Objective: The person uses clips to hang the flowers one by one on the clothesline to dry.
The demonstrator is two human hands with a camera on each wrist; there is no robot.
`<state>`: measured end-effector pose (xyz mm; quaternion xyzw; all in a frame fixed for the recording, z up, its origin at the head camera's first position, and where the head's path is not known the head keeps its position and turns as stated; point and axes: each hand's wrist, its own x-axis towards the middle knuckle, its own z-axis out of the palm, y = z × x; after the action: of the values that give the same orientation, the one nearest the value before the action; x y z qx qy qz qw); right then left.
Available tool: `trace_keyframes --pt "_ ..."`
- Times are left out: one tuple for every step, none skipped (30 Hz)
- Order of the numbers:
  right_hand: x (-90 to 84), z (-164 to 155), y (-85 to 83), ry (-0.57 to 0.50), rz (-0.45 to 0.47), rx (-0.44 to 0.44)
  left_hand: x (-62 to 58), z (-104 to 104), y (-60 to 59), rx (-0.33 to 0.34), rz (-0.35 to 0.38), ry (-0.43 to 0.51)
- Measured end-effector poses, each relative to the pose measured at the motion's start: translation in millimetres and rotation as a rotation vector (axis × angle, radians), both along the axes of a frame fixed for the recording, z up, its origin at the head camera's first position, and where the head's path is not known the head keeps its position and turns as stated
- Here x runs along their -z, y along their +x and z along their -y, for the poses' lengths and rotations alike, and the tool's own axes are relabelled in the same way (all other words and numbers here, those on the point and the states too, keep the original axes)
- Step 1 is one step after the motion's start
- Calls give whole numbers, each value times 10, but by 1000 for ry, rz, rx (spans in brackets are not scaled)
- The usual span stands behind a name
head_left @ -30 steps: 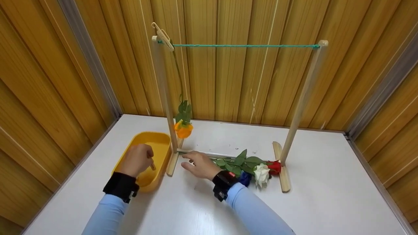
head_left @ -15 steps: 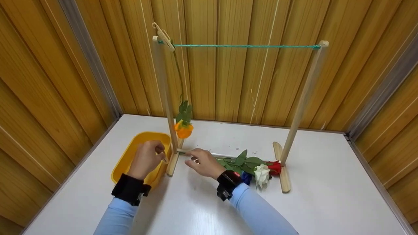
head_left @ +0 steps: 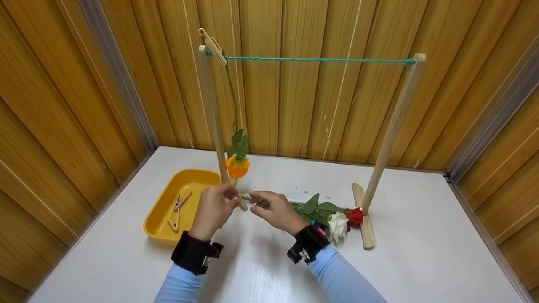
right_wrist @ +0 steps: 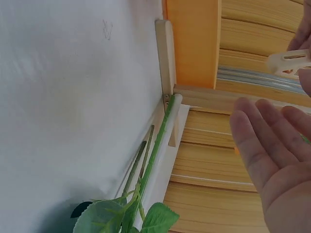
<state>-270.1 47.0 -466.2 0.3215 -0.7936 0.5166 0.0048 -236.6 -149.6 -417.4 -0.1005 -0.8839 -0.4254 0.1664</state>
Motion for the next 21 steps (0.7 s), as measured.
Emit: trace_keyframes --pt "5 -23 14 -7 9 1 13 -32 3 3 -3 7" --pt "9 -47 29 -15 17 0 28 -63 5 6 -7 12" --pt "14 -69 43 -24 33 0 43 -93 7 10 -13 14" --pt "17 -91 59 -35 49 -4 57 -124 11 15 -20 16" --pt "24 -111 70 -45 64 -7 71 -154 16 17 -17 22" --pt "29 -130 83 -56 80 -11 85 -183 22 18 -20 22" --pt "39 -148 90 -70 94 -14 100 -210 25 16 -27 19" --pt "49 -167 96 -83 107 -17 117 -235 27 19 -42 18" --pt "59 -186 105 -95 119 -16 132 -260 29 19 -56 20" --pt "72 -204 112 -104 124 -14 147 -283 31 21 -71 23" --pt "84 -222 119 -112 130 -9 166 -304 31 22 -83 30" --pt "100 -240 125 -117 132 -2 183 -325 32 24 -102 35" --pt "113 -258 133 -127 137 5 204 -342 32 26 -120 42" --pt "121 -274 144 -132 137 16 224 -358 32 32 -133 52" --pt "132 -291 153 -140 136 26 242 -373 33 39 -141 65" --pt "143 -305 161 -143 136 38 262 -385 33 48 -152 76" --pt "155 -320 170 -154 137 44 284 -394 32 60 -160 90" --pt "168 -332 175 -163 139 49 302 -402 31 74 -169 103" --pt "176 -344 184 -175 136 53 323 -407 30 89 -173 119" --pt "186 -356 191 -182 137 56 340 -412 28 108 -170 141" --pt "195 -366 197 -192 140 56 356 -416 27 127 -164 164"
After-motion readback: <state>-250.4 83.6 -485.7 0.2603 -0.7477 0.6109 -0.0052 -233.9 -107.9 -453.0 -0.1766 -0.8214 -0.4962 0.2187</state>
